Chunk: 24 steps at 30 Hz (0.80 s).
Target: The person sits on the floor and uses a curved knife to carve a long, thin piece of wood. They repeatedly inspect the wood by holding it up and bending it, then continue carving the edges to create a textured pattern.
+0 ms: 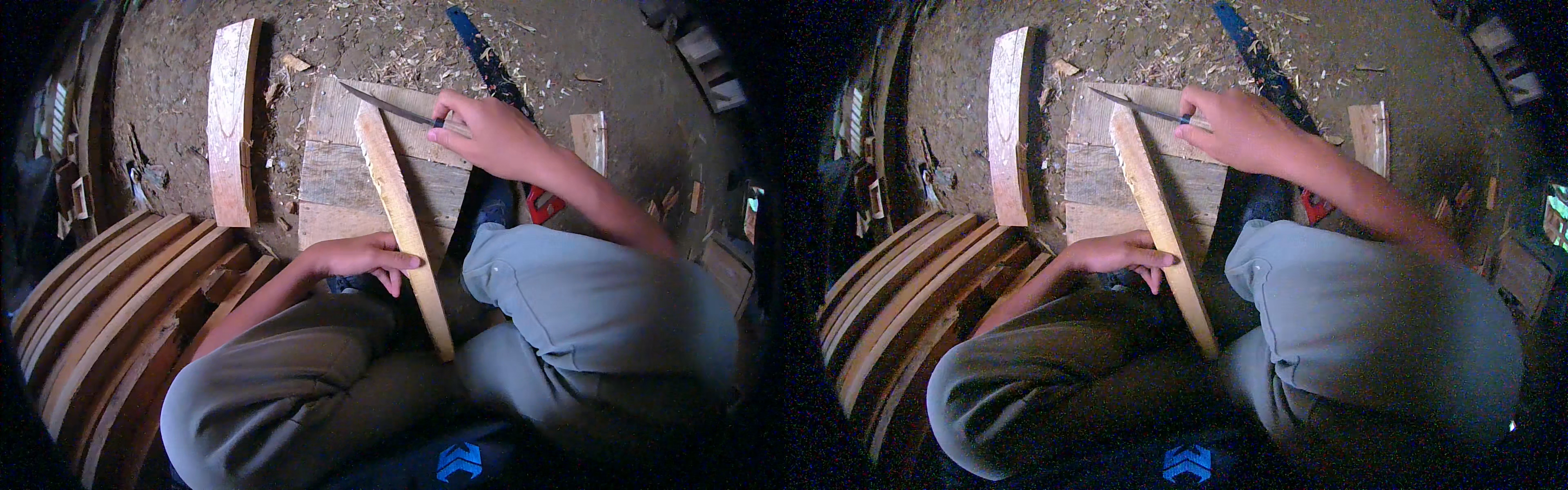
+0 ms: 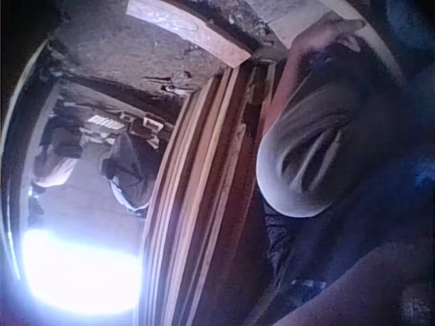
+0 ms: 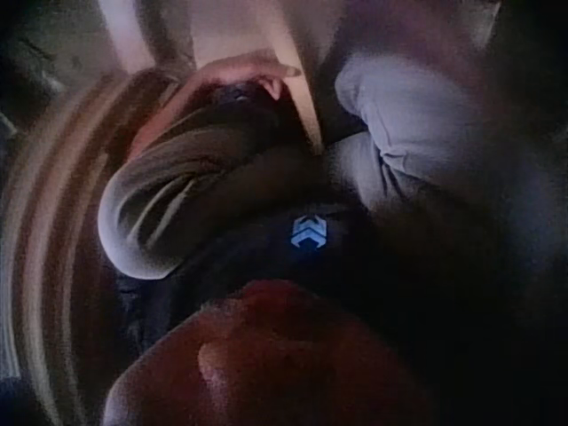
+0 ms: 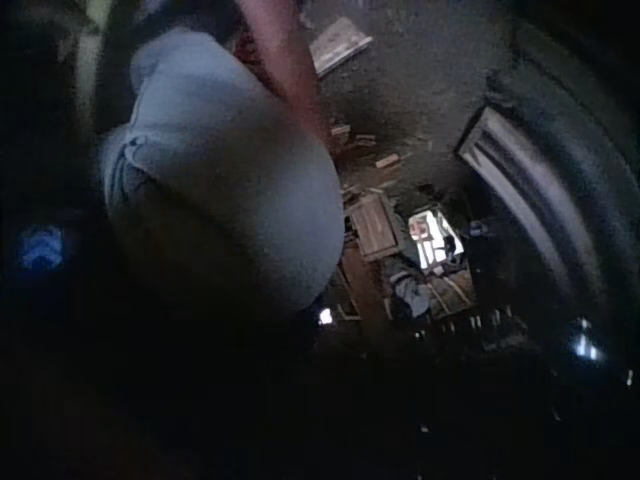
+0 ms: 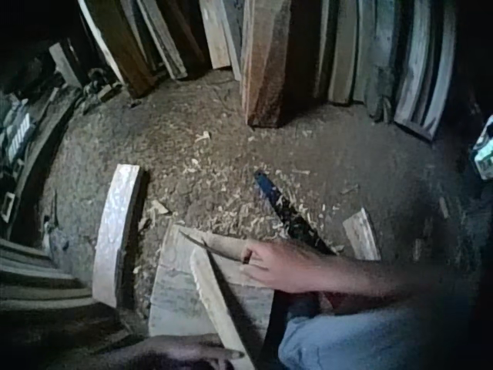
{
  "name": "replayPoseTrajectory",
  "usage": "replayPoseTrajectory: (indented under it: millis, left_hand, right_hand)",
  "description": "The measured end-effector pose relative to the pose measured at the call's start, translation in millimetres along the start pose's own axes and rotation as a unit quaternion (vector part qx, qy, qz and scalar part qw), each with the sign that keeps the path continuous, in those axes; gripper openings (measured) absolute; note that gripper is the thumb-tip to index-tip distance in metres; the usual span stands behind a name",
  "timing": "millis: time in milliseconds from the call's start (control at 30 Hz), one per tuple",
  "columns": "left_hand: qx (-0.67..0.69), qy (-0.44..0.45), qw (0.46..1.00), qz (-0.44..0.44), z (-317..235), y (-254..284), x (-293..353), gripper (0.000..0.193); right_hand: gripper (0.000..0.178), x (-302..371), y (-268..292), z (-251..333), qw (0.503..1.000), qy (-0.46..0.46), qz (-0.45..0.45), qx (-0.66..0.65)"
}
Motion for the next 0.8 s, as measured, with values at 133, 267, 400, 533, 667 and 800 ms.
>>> replayPoseTrajectory:
  millis: [133, 267, 400, 533, 667, 800]
  left_hand:
    - [-0.028, 0.010, 0.999, 0.039, -2, -1, 0, 0.048]
    - [-0.010, -0.001, 0.999, 0.045, -3, -1, 0, 0.048]
    - [0.002, 0.006, 1.000, 0.030, 5, 1, -2, 0.053]
    - [0.001, 0.001, 0.999, 0.055, 7, 0, -2, 0.054]
    - [0.011, -0.004, 0.998, 0.057, 5, 1, -2, 0.045]
    - [0.041, -0.006, 0.998, 0.050, 11, 3, -3, 0.041]
  right_hand:
    - [0.031, 2, 0, -5, 0.999, 0.027, -0.022, 0.002]
    - [0.031, 0, 2, -8, 0.999, 0.046, -0.017, 0.012]
    - [0.032, -2, 4, -10, 0.997, 0.045, -0.006, 0.066]
    - [0.031, -1, 13, -3, 0.994, 0.032, 0.031, 0.097]
    - [0.030, 1, 27, -1, 0.989, 0.047, 0.044, 0.130]
    - [0.030, -5, 41, -8, 0.991, 0.065, -0.038, 0.114]
Point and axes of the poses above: each hand's wrist, its own x-axis away from the middle knuckle, its own y-axis out of the back of the hand, z = x × y, the point moved 8 cm from there along -x, towards the middle knuckle, and after that the axes turned 1 degree about -y, right-handed, at the moved point
